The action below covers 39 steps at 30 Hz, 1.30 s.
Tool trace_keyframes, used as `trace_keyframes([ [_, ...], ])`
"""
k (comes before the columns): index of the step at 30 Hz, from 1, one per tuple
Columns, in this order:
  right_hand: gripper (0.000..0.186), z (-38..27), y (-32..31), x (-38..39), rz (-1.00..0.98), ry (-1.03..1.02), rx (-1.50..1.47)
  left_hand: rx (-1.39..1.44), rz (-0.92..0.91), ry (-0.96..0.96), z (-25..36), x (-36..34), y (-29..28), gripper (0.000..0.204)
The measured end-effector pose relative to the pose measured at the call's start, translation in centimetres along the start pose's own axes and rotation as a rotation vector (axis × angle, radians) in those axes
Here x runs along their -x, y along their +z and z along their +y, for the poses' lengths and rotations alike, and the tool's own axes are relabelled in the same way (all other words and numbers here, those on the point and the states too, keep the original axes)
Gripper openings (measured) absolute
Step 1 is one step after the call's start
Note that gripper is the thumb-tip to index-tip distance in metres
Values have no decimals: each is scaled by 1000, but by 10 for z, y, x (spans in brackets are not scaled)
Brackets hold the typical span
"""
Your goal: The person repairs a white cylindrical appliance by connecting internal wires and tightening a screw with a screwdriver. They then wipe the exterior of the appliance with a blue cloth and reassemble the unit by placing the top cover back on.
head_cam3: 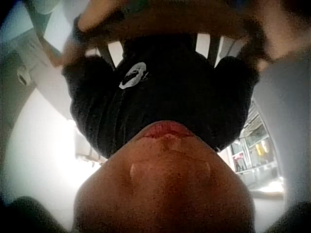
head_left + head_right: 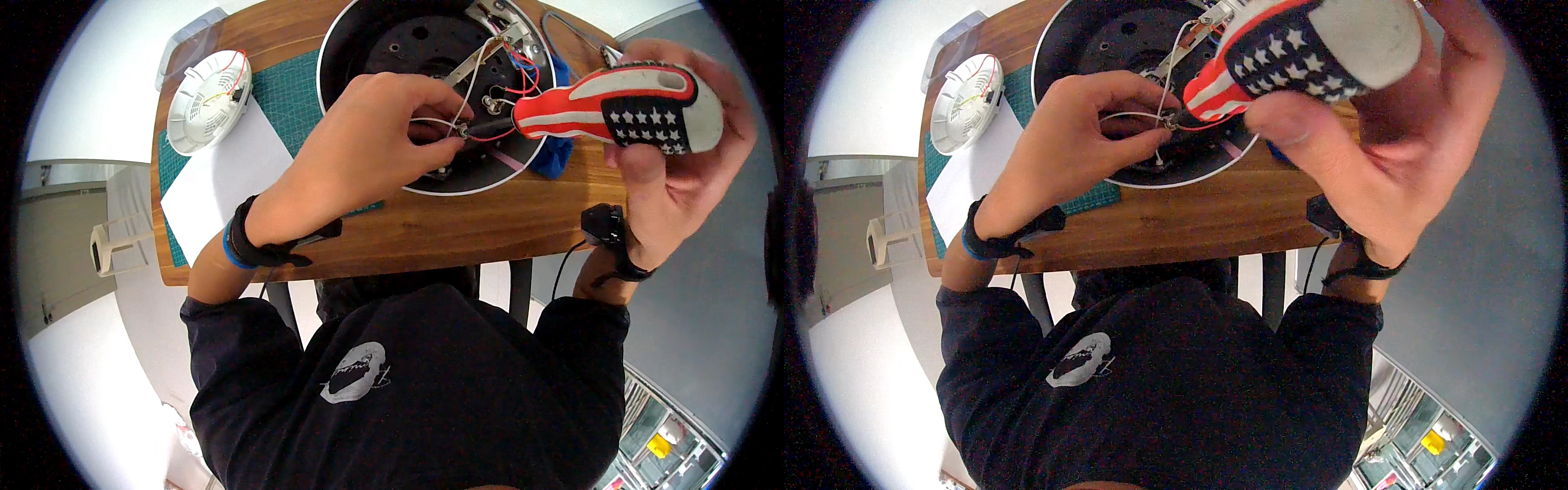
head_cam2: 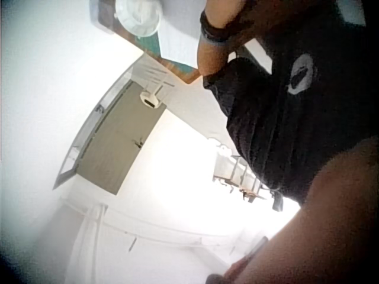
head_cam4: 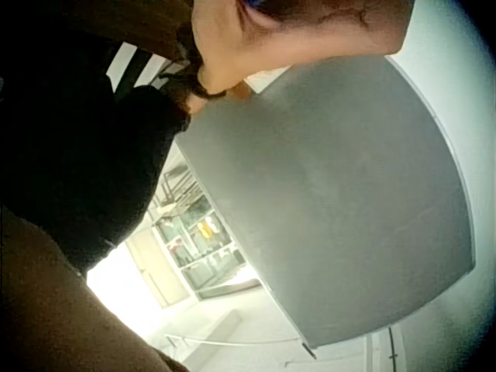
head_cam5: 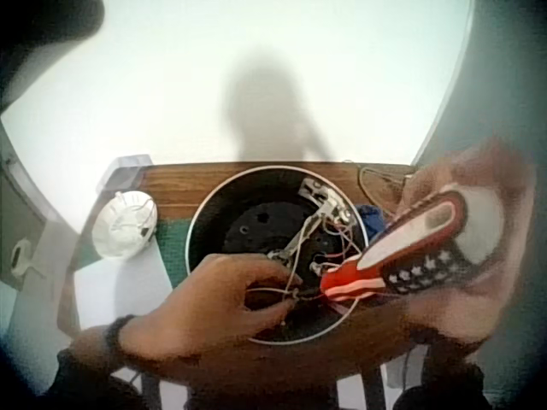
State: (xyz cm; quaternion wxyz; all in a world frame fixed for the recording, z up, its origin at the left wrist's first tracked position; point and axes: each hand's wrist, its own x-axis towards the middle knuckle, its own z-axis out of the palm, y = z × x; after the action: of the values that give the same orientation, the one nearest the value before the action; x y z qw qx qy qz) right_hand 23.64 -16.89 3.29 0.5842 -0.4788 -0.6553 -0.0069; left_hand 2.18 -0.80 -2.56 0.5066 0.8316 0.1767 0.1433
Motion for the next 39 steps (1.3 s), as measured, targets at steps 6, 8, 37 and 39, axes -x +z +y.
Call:
trace_keyframes([
  [6,58,-2,9,2,47,-66,93,-14,3,-9,2,0,0,29],
  [8,55,-2,7,3,6,-56,50,-23,9,-2,2,0,0,28],
  [37,68,13,-19,13,-61,-184,148,-21,12,-13,0,1,0,25],
  [39,65,6,-24,14,-112,-158,218,-26,11,-16,0,1,0,25],
])
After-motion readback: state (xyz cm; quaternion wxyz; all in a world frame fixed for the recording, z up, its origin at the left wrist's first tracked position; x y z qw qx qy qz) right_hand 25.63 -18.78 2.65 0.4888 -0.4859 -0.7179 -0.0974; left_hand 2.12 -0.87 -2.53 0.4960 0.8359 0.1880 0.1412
